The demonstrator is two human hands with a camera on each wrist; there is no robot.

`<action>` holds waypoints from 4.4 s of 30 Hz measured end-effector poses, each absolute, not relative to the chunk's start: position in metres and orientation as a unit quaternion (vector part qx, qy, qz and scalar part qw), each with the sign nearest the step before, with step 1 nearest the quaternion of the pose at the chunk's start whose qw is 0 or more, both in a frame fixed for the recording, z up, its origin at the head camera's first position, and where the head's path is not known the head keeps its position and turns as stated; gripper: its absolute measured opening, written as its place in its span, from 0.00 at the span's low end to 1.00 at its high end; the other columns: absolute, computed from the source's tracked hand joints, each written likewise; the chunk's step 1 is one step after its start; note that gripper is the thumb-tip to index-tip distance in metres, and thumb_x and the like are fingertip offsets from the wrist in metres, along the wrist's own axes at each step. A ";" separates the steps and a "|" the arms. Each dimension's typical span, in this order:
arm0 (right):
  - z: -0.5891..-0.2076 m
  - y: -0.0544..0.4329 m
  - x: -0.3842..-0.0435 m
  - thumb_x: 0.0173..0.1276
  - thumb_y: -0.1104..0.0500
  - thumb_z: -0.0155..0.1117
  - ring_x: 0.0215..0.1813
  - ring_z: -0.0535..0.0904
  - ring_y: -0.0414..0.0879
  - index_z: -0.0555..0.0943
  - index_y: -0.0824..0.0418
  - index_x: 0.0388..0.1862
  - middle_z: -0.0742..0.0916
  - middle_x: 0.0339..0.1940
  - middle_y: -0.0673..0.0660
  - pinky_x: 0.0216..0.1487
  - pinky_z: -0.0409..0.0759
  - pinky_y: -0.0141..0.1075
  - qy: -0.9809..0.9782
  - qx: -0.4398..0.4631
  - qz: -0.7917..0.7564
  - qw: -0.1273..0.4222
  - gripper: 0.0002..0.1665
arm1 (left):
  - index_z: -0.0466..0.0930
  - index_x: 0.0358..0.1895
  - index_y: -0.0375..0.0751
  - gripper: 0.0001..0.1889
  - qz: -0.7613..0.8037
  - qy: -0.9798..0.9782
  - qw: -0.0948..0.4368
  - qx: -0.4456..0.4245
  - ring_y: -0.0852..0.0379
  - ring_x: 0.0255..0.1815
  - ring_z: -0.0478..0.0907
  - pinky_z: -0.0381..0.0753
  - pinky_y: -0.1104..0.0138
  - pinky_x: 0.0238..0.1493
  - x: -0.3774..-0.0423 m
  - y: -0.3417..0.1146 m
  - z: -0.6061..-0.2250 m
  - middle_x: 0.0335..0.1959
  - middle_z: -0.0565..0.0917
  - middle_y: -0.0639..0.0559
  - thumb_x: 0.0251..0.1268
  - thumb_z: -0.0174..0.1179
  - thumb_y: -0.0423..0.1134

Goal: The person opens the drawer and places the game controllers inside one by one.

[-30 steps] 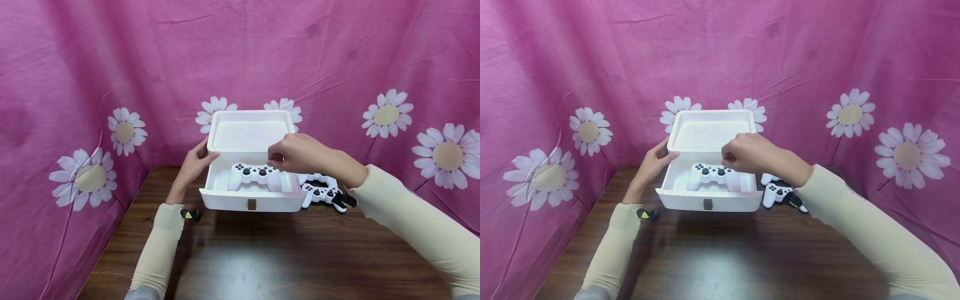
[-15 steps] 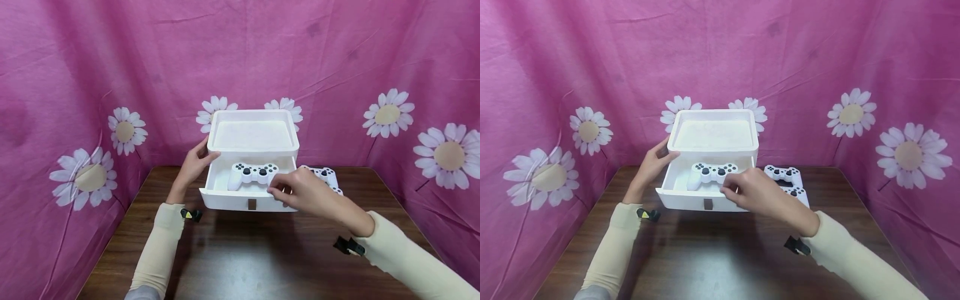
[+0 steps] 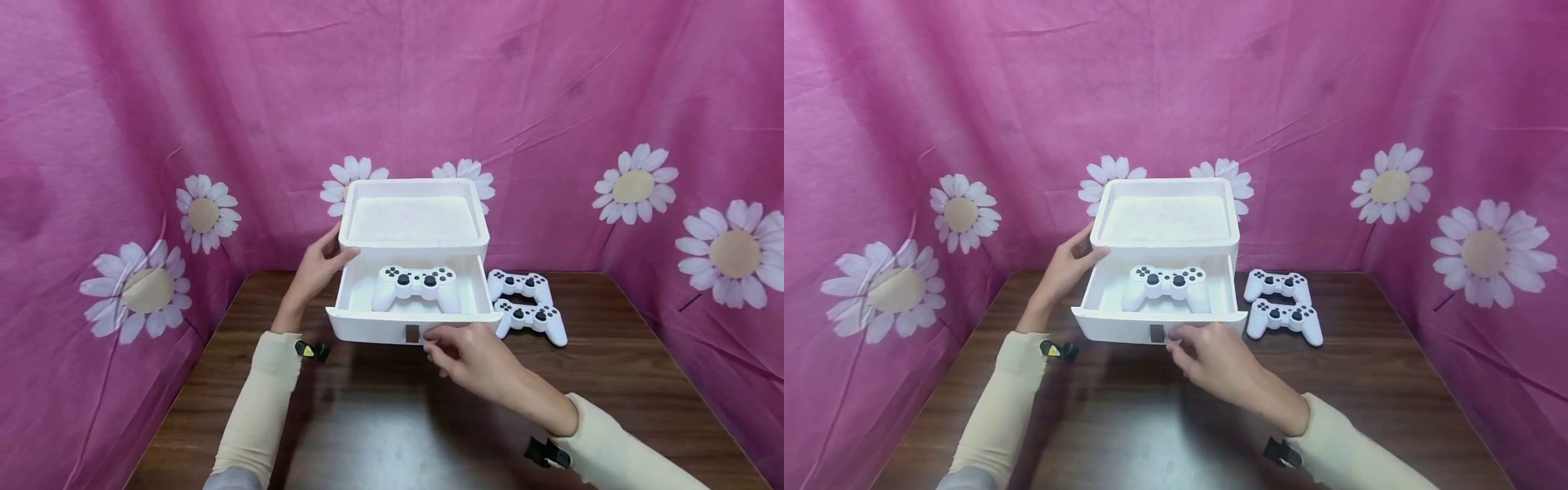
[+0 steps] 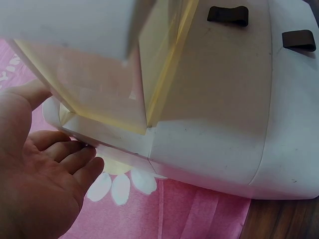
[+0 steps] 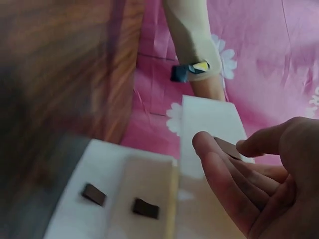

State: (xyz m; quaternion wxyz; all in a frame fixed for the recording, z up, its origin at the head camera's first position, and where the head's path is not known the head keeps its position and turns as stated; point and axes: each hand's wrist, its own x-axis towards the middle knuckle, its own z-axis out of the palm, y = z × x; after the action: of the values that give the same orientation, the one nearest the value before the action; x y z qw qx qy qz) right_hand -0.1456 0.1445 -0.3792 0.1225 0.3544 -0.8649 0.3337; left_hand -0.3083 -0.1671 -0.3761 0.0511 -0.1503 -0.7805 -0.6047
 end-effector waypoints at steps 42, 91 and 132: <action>-0.423 0.097 -0.140 0.81 0.66 0.63 0.23 0.87 0.39 0.85 0.80 0.47 0.91 0.39 0.76 0.21 0.86 0.43 -0.685 0.174 0.707 0.042 0.14 | 0.61 0.85 0.58 0.41 -0.610 -0.773 0.058 -0.161 0.50 0.79 0.70 0.79 0.48 0.71 -0.310 -0.165 -0.378 0.84 0.67 0.50 0.74 0.70 0.47; -0.401 0.105 -0.252 0.80 0.58 0.67 0.21 0.86 0.40 0.88 0.70 0.39 0.93 0.38 0.68 0.24 0.87 0.41 -0.756 0.142 0.636 0.060 0.14 | 0.61 0.85 0.57 0.44 -0.612 -0.778 0.015 -0.139 0.51 0.79 0.71 0.84 0.59 0.63 -0.306 -0.166 -0.363 0.84 0.67 0.51 0.70 0.73 0.47; -0.449 0.127 -0.256 0.81 0.55 0.65 0.27 0.90 0.47 0.86 0.74 0.56 0.92 0.46 0.73 0.27 0.90 0.43 -0.824 0.118 0.550 -0.070 0.21 | 0.56 0.87 0.56 0.49 -0.626 -0.762 0.032 -0.162 0.50 0.77 0.73 0.78 0.54 0.73 -0.306 -0.157 -0.364 0.85 0.65 0.53 0.68 0.75 0.42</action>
State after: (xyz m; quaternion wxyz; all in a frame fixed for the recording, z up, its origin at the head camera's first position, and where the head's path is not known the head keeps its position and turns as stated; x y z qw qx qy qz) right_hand -0.2563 0.1271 -0.4491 -0.0699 0.1175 -0.8237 0.5503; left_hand -0.3063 -0.1570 -0.3645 0.0322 -0.1619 -0.7619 -0.6263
